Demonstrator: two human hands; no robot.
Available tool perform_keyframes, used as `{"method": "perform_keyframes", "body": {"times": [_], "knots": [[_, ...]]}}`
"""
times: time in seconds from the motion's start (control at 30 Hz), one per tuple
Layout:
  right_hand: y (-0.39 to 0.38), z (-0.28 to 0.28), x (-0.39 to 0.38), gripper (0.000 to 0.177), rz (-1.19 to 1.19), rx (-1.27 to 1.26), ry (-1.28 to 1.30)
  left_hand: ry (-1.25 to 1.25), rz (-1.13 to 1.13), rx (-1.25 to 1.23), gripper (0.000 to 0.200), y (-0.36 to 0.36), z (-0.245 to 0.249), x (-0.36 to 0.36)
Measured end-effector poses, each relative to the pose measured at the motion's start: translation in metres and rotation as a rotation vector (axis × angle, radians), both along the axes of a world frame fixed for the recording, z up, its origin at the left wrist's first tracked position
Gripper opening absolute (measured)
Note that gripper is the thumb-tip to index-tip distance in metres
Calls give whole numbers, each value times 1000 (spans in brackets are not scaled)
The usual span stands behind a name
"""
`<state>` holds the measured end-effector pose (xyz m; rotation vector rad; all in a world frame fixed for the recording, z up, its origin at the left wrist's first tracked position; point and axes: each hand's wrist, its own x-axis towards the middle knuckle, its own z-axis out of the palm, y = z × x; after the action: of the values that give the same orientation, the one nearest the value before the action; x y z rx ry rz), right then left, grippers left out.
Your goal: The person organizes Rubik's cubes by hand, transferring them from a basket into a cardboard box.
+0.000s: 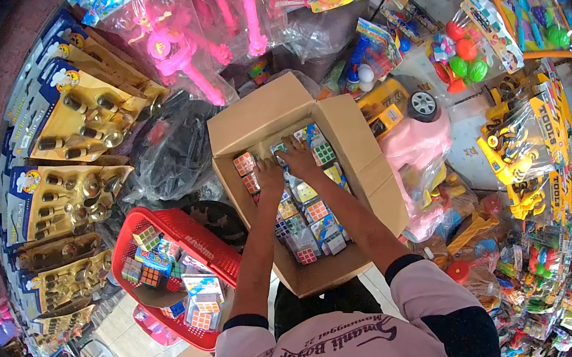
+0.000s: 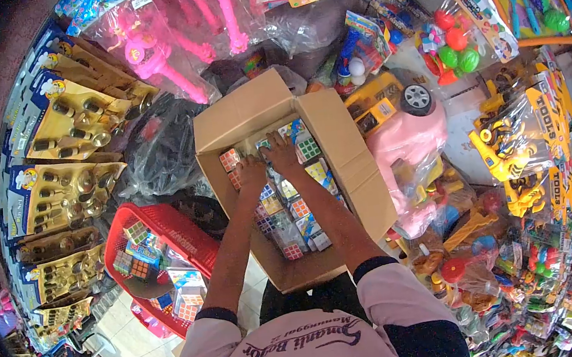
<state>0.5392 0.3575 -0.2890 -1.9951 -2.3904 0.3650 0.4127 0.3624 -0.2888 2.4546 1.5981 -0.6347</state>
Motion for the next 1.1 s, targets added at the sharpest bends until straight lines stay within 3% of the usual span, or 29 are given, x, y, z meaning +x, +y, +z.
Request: {"method": "perform_keyframes", "body": {"times": [0.07,0.17,0.27,0.3,0.4,0.5,0.6,0.63,0.73,0.93,1.1], "knots": [[-3,7,0,52,7,-15,-31,-81,-21,46,33,1,3,-4],[-10,-12,4,48,34,155,-52,-156,-18,112,28,-2,14,-8],[-11,5,12,55,116,65,-111,-113,-31,102,27,-5,16,-9],[-13,2,17,64,129,223,-44,-88,-37,89,27,-5,15,-7],[-9,-3,30,67,139,190,-135,46,-10,-44,49,-1,10,-2],[-6,4,37,68,177,138,-148,-33,-75,-61,44,0,3,-8],[-9,6,34,66,175,178,-165,-138,-138,125,33,-5,0,-22],[-9,7,33,67,174,189,-143,-298,-121,57,43,-2,2,-29],[-9,4,29,68,180,190,8,-321,-82,-40,47,5,3,-29],[-6,1,17,69,164,140,68,-386,-45,-74,56,1,21,-27],[-7,18,6,56,123,147,-90,-576,-9,-355,58,19,13,-51]]}}
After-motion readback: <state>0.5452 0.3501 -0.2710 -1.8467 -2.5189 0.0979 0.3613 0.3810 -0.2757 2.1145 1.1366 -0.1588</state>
